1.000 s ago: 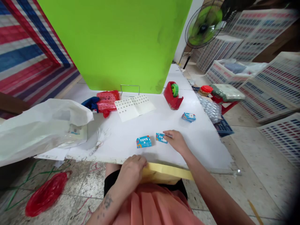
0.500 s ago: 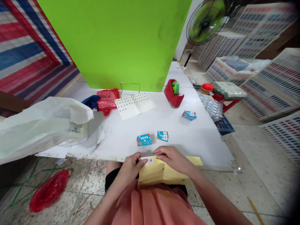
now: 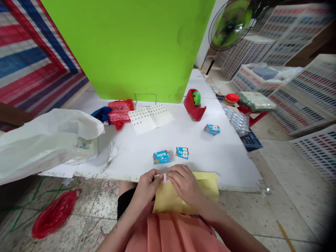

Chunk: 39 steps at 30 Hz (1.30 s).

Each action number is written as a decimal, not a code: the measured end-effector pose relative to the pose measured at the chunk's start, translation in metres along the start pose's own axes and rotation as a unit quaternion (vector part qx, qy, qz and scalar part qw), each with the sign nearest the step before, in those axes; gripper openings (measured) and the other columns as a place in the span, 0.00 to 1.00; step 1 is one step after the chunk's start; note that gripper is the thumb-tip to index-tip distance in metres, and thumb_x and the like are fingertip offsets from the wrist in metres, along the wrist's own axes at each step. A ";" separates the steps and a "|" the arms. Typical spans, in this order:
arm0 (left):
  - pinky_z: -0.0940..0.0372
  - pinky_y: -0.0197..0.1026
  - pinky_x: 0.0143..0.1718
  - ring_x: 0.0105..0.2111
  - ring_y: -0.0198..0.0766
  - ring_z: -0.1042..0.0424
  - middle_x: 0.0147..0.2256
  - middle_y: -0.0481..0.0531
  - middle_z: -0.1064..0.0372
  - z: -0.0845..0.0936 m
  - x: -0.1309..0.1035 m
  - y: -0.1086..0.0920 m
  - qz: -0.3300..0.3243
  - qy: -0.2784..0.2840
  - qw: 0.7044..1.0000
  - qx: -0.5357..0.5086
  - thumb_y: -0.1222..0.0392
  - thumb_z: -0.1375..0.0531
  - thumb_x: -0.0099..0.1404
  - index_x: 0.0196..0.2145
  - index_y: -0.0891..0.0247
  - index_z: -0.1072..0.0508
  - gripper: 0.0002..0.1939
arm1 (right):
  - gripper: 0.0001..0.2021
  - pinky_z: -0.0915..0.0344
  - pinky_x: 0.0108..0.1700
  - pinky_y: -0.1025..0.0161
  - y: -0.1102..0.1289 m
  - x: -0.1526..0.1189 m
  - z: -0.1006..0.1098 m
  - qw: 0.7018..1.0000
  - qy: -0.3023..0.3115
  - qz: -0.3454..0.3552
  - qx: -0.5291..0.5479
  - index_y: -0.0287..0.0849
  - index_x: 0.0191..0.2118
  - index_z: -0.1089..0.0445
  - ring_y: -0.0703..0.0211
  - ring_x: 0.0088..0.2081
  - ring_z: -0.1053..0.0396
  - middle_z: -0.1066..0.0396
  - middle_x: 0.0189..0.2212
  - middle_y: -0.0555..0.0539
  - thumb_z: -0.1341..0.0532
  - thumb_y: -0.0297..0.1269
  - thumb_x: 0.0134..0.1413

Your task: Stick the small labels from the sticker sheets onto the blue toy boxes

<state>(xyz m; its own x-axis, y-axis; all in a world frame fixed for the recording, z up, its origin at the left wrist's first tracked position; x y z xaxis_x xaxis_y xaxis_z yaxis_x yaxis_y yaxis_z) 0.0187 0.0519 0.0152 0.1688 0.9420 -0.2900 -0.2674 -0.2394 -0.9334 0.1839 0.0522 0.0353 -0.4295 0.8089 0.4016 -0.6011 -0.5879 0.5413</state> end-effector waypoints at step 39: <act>0.42 0.51 0.51 0.58 0.49 0.42 0.57 0.61 0.39 -0.011 0.005 -0.013 -0.304 -0.036 0.776 0.551 0.73 0.52 0.65 0.42 0.67 0.32 0.13 | 0.05 0.45 0.30 0.68 -0.069 0.103 -0.014 0.947 0.249 -0.195 0.057 0.42 0.30 0.31 0.63 0.29 0.35 0.30 0.26 0.52 0.44 0.29 0.52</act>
Point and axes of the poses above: each hand's wrist, its own x-axis towards the middle knuckle, its own z-axis out of the back of the hand, y = z × x, the point moved 2 cm from there along x, towards the middle knuckle
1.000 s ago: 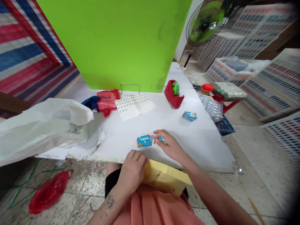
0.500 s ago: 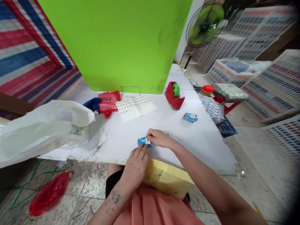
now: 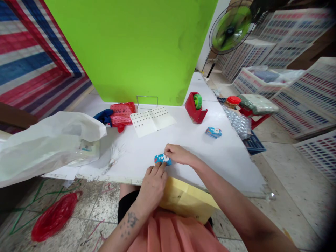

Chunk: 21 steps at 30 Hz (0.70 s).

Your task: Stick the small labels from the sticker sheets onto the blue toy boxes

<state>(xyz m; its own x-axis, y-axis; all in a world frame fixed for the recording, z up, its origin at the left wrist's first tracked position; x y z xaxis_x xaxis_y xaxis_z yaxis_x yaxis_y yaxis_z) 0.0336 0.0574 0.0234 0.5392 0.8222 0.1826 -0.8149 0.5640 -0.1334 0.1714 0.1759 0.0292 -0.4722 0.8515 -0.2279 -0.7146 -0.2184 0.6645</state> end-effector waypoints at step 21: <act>0.40 0.50 0.48 0.54 0.48 0.41 0.57 0.56 0.40 0.004 0.006 0.001 -0.001 -0.008 1.000 0.001 0.70 0.49 0.65 0.39 0.65 0.30 0.09 | 0.05 0.42 0.53 0.53 0.011 -0.030 -0.006 0.962 -0.198 0.179 -0.063 0.42 0.29 0.32 0.53 0.50 0.38 0.32 0.44 0.42 0.42 0.27 0.54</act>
Point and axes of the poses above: each hand's wrist, its own x-axis towards the middle knuckle, its own z-axis out of the back of the hand, y = z × x, the point moved 2 cm from there along x, towards the middle knuckle
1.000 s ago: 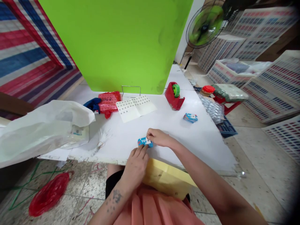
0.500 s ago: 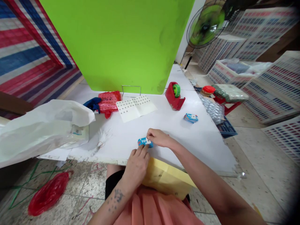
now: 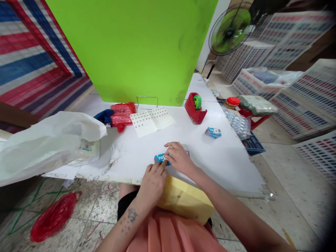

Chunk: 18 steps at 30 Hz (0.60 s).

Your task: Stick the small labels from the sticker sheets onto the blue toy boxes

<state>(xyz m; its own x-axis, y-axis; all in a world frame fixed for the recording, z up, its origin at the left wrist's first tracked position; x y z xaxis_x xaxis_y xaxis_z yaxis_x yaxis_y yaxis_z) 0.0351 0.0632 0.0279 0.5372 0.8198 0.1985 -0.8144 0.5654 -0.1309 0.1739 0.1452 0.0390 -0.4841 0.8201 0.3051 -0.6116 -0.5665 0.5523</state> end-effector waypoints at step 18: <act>0.41 0.47 0.41 0.38 0.43 0.40 0.38 0.52 0.36 0.016 -0.016 -0.009 0.022 0.083 0.993 -0.081 0.75 0.49 0.62 0.36 0.63 0.33 0.11 | 0.15 0.45 0.24 0.68 -0.030 -0.003 0.017 0.918 -0.003 -0.242 0.315 0.41 0.40 0.34 0.66 0.21 0.40 0.37 0.19 0.58 0.37 0.36 0.44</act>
Point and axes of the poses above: each hand's wrist, its own x-axis towards the middle knuckle, its own z-axis out of the back of the hand, y = z × x, the point moved 2 cm from there along x, towards the middle knuckle
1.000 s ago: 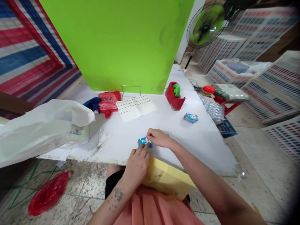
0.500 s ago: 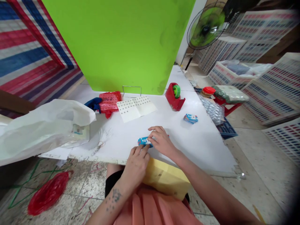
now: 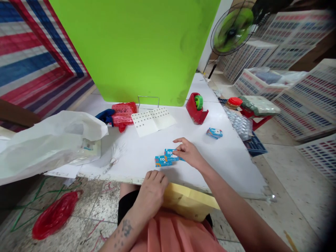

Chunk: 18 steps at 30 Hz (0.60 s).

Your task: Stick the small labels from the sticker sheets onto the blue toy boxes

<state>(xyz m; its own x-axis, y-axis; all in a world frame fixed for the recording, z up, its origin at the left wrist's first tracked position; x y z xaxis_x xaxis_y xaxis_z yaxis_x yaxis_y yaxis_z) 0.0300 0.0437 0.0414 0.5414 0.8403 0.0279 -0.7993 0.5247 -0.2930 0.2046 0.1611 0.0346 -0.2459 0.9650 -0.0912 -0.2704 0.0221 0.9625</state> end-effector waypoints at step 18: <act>0.42 0.50 0.51 0.59 0.50 0.44 0.57 0.62 0.40 -0.015 0.008 0.016 -0.027 -0.088 0.993 0.074 0.73 0.50 0.65 0.39 0.67 0.32 0.09 | 0.03 0.38 0.38 0.62 0.004 0.000 -0.031 0.979 -0.040 0.080 -0.181 0.43 0.30 0.30 0.58 0.36 0.32 0.28 0.31 0.49 0.39 0.33 0.46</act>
<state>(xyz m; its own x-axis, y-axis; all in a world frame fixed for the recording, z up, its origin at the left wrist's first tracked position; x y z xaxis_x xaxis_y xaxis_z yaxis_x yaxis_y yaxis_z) 0.0250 0.0566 0.0222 0.5407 0.8145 0.2103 -0.8070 0.5728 -0.1435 0.1743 0.1534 0.0303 -0.2422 0.9662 0.0886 -0.5499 -0.2120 0.8079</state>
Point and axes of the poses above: each hand's wrist, its own x-axis towards the middle knuckle, its own z-axis out of the back of the hand, y = z × x, the point moved 2 cm from there along x, towards the middle knuckle
